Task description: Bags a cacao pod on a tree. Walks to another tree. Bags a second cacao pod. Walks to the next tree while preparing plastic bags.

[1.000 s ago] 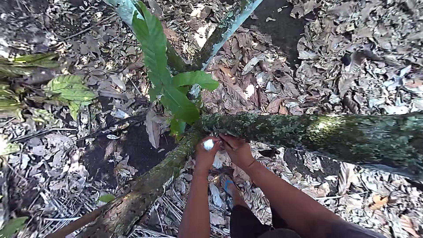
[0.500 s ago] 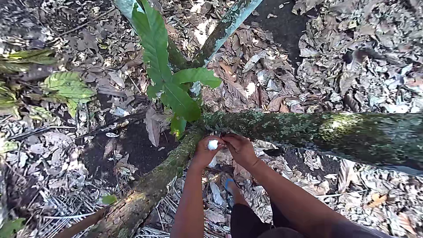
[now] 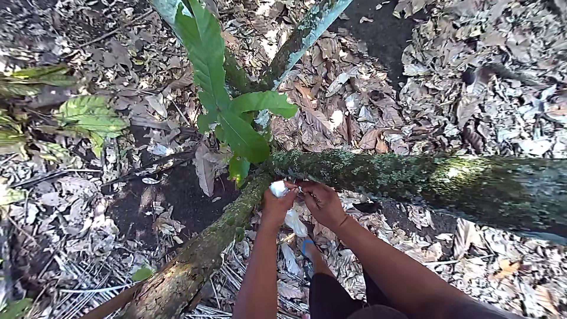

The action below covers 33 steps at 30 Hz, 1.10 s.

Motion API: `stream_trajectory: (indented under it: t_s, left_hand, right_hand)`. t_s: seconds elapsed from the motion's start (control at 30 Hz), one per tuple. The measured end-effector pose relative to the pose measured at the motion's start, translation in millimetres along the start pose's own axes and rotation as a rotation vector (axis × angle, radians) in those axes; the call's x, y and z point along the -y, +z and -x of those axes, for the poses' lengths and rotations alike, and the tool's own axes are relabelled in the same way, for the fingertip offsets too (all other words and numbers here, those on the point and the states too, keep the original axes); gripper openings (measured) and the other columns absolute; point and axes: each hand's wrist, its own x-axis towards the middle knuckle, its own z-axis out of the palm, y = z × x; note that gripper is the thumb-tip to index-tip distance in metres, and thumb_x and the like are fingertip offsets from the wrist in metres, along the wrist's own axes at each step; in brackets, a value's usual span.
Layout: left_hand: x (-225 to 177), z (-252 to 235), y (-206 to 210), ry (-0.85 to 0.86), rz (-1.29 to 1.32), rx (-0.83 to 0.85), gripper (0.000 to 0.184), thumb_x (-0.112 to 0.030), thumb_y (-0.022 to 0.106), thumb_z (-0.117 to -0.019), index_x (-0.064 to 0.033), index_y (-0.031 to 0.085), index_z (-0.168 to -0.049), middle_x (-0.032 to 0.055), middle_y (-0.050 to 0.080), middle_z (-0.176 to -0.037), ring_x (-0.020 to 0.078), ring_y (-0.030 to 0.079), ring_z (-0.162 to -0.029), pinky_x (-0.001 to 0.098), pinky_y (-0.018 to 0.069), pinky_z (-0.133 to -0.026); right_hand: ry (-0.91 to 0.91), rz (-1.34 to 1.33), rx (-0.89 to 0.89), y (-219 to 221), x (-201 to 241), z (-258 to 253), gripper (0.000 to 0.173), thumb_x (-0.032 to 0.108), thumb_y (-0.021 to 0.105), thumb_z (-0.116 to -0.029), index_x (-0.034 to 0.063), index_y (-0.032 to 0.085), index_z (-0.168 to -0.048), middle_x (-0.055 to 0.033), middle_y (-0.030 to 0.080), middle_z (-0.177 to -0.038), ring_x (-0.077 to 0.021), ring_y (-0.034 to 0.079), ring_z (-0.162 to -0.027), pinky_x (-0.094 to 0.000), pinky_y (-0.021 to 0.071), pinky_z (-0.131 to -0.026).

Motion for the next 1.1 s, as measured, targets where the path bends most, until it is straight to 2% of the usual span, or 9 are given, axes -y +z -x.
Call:
stream_trajectory:
  t_s: [0.07, 0.23, 0.4, 0.5, 0.63, 0.73, 0.83, 0.93, 1.1]
  left_hand:
    - [-0.3, 0.7, 0.1, 0.005, -0.006, -0.005, 0.023, -0.002, 0.081, -0.0798, 0.0009, 0.069, -0.099, 0.0102, 0.07, -0.084, 0.0137, 0.057, -0.058, 0.0284, 0.0495, -0.052]
    - [4.8, 1.1, 0.3, 0.059, 0.015, -0.005, 0.024, 0.001, 0.083, -0.076, 0.0013, 0.068, -0.095, 0.0137, 0.071, -0.094, 0.0193, 0.066, -0.074, 0.0327, 0.0571, -0.062]
    - [6.8, 1.6, 4.0, 0.177, 0.003, -0.016, 0.022, 0.005, 0.079, -0.0741, 0.0003, 0.068, -0.093, 0.0128, 0.073, -0.096, 0.0226, 0.07, -0.093, 0.0377, 0.0601, -0.083]
    - [10.4, 1.3, 3.5, 0.318, -0.151, -0.001, 0.016, 0.002, 0.077, -0.0759, -0.0009, 0.071, -0.091, 0.0109, 0.073, -0.099, 0.0222, 0.07, -0.097, 0.0384, 0.0597, -0.088]
    - [20.9, 2.0, 5.2, 0.648, -0.573, -0.046, 0.01, -0.008, 0.074, -0.0837, -0.0028, 0.075, -0.092, 0.0111, 0.075, -0.104, 0.0185, 0.072, -0.101, 0.0353, 0.0604, -0.091]
    - [32.9, 1.4, 8.0, 0.804, -0.706, -0.118, 0.011, -0.011, 0.066, -0.0923, -0.0077, 0.076, -0.097, 0.0122, 0.074, -0.11, 0.021, 0.071, -0.107, 0.0362, 0.0594, -0.094]
    - [40.3, -1.4, 12.6, 0.851, -0.646, -0.162, 0.011, -0.006, 0.065, -0.0931, -0.0059, 0.075, -0.098, 0.0129, 0.074, -0.111, 0.0224, 0.071, -0.107, 0.0367, 0.0605, -0.094]
    - [41.4, -2.1, 20.7, 0.851, -0.539, -0.19, 0.009, -0.002, 0.067, -0.0921, -0.0036, 0.074, -0.098, 0.0129, 0.074, -0.109, 0.0219, 0.071, -0.107, 0.036, 0.0606, -0.093]
    - [41.9, -2.5, 25.5, 0.851, -0.49, -0.208, 0.008, 0.0, 0.066, -0.0918, -0.0025, 0.072, -0.098, 0.013, 0.073, -0.107, 0.0216, 0.07, -0.107, 0.0356, 0.0594, -0.095]
  right_hand:
    - [-0.005, -0.018, -0.009, 0.6, -0.5, 0.0, 0.019, 0.012, 0.057, -0.0993, 0.0073, 0.075, -0.102, -0.005, 0.076, -0.115, -0.0124, 0.072, -0.108, -0.0333, 0.0608, -0.093]
    - [0.019, -0.079, 0.006, 2.2, -2.7, 0.7, 0.016, 0.01, 0.06, -0.0981, 0.0071, 0.076, -0.1, -0.005, 0.075, -0.119, -0.0123, 0.072, -0.108, -0.0329, 0.062, -0.091]
    - [0.151, -0.047, 0.028, 1.4, 1.1, 1.1, 0.024, 0.022, 0.063, -0.1011, 0.0122, 0.074, -0.12, -0.0018, 0.077, -0.108, -0.0123, 0.075, -0.093, -0.0359, 0.0633, -0.083]
    - [0.167, 0.006, 0.012, 1.3, 4.5, 1.1, 0.026, 0.022, 0.063, -0.1013, 0.0116, 0.075, -0.122, -0.0034, 0.078, -0.105, -0.0155, 0.075, -0.088, -0.0385, 0.0635, -0.078]
    - [0.206, 0.004, -0.011, 2.0, 10.7, 1.0, 0.027, 0.022, 0.061, -0.1016, 0.0121, 0.074, -0.123, -0.0032, 0.078, -0.102, -0.0147, 0.075, -0.083, -0.0379, 0.0633, -0.074]
    - [0.295, -0.108, -0.027, 3.4, 13.6, 2.5, 0.029, 0.022, 0.062, -0.1015, 0.0113, 0.074, -0.125, -0.0018, 0.078, -0.105, -0.0111, 0.075, -0.089, -0.034, 0.0624, -0.081]
    - [0.458, -0.433, -0.113, 6.0, 18.2, 2.8, 0.024, 0.013, 0.065, -0.099, 0.003, 0.074, -0.119, -0.0057, 0.078, -0.107, -0.0115, 0.074, -0.095, -0.0323, 0.0622, -0.09]
    - [0.653, -0.677, -0.167, 2.7, 25.4, -2.4, 0.021, 0.009, 0.063, -0.1004, -0.0011, 0.074, -0.115, -0.0096, 0.077, -0.102, -0.0152, 0.074, -0.091, -0.0346, 0.0627, -0.087]
    - [0.838, -0.817, -0.124, -7.8, 29.4, -14.6, 0.019, 0.01, 0.063, -0.1012, -0.0023, 0.074, -0.111, -0.0089, 0.075, -0.092, -0.0133, 0.071, -0.08, -0.0303, 0.0603, -0.078]
